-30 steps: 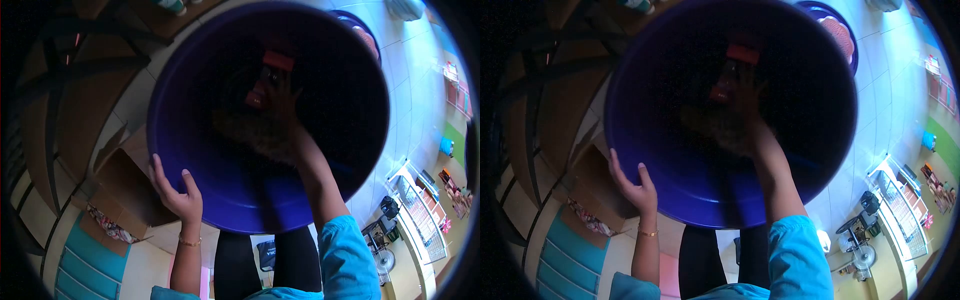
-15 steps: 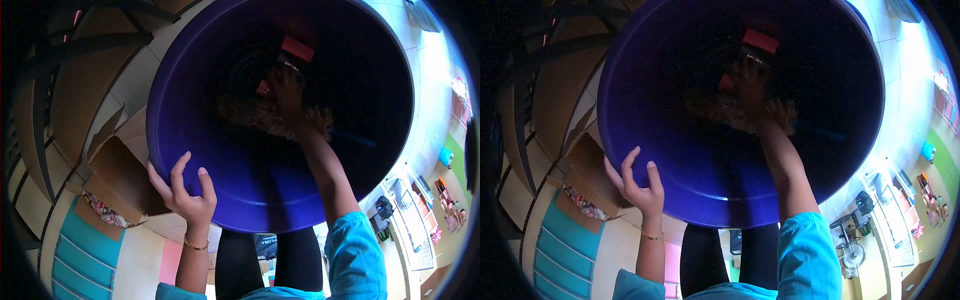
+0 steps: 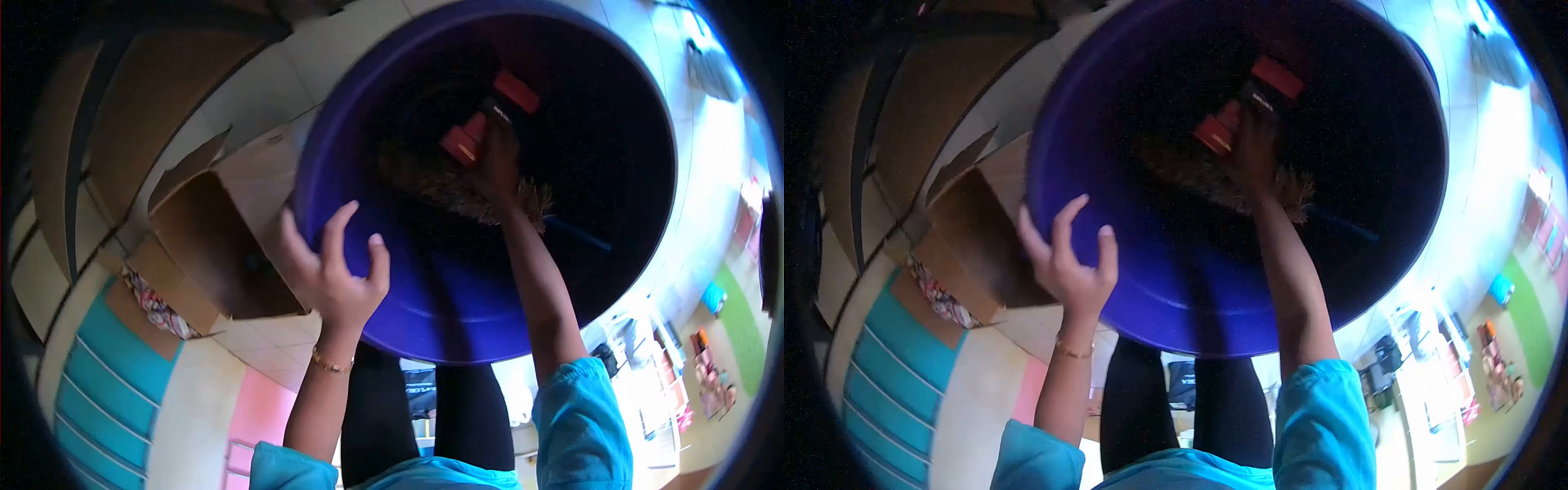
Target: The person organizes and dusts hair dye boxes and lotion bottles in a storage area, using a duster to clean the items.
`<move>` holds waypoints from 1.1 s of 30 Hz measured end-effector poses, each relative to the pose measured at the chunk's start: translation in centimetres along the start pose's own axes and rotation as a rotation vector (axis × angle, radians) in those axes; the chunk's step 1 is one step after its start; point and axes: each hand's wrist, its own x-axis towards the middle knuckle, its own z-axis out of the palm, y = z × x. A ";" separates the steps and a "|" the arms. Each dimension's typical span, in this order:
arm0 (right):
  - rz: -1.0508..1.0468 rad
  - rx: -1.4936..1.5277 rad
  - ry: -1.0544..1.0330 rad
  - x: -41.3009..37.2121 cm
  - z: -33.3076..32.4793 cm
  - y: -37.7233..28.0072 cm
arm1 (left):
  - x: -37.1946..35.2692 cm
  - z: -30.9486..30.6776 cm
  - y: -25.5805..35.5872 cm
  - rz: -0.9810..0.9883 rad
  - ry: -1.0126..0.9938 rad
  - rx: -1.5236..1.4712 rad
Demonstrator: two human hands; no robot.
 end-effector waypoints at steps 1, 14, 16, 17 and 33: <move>0.020 0.074 -0.044 -0.6 -2.0 -0.4 | -0.1 -0.1 0.2 -0.005 0.005 0.013; -0.196 0.765 -0.114 -11.0 -24.3 -22.0 | -2.2 -1.4 -3.2 -0.460 0.367 -1.324; -0.432 0.721 -0.165 -10.9 -22.4 -26.5 | -5.2 -2.8 -4.7 -0.580 0.469 -1.368; -0.542 0.699 -0.197 -10.8 -21.0 -28.8 | -7.4 -3.4 -5.3 -0.648 0.515 -1.386; -0.825 -0.329 -0.520 -8.0 23.8 -34.6 | -30.0 -6.5 -22.4 -0.757 -0.318 -0.915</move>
